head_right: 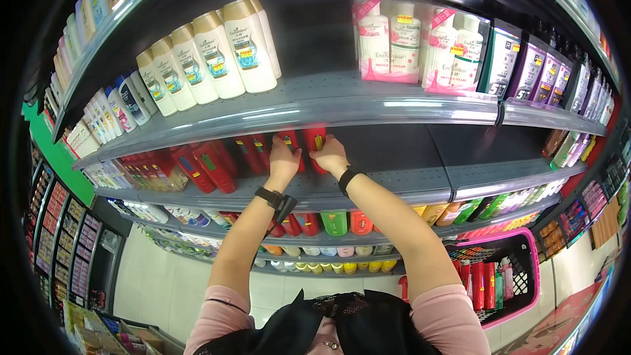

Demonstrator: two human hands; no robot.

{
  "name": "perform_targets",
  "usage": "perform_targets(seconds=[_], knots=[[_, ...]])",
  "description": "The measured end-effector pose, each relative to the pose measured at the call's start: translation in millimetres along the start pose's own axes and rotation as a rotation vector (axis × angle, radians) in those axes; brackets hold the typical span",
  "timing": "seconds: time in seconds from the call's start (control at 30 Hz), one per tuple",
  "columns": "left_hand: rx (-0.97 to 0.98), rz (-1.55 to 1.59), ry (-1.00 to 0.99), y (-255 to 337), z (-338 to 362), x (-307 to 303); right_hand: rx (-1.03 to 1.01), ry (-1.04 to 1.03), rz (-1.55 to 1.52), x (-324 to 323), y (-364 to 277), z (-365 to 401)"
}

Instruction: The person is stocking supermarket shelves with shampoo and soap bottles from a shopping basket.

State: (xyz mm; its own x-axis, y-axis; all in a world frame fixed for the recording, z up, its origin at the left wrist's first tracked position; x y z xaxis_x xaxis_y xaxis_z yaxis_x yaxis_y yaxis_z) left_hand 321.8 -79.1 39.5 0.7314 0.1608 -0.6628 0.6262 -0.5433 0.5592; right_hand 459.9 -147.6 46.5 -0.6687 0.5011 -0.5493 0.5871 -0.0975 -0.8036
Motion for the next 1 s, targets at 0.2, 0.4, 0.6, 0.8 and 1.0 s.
perform_targets(seconds=[0.2,0.4,0.6,0.8,1.0], knots=[[0.025,-0.060,0.092,7,11,-1,-0.036,0.104,0.037,5,-22,9],[0.059,-0.339,-0.063,2,7,-11,-0.063,0.041,0.016,19,-22,-3],[0.110,-0.417,-0.093,8,7,-29,-0.029,0.012,0.013,24,-31,-5],[-0.004,-0.452,-0.168,-5,0,-31,-0.060,-0.025,0.017,32,-41,-3],[0.043,-0.443,-0.139,-15,0,-32,-0.065,-0.032,0.030,40,-45,-4]])
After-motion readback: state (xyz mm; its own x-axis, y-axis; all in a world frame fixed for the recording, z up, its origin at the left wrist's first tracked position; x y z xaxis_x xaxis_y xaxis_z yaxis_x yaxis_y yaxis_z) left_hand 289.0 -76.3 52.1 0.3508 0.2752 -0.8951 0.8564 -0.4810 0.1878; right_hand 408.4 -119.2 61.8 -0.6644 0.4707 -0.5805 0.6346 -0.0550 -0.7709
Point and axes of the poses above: each hand's wrist, its own z-axis away from the middle knuckle, its own x-axis out of the palm, y = z × x, the point moved 2 cm from there along -z, towards the middle knuckle
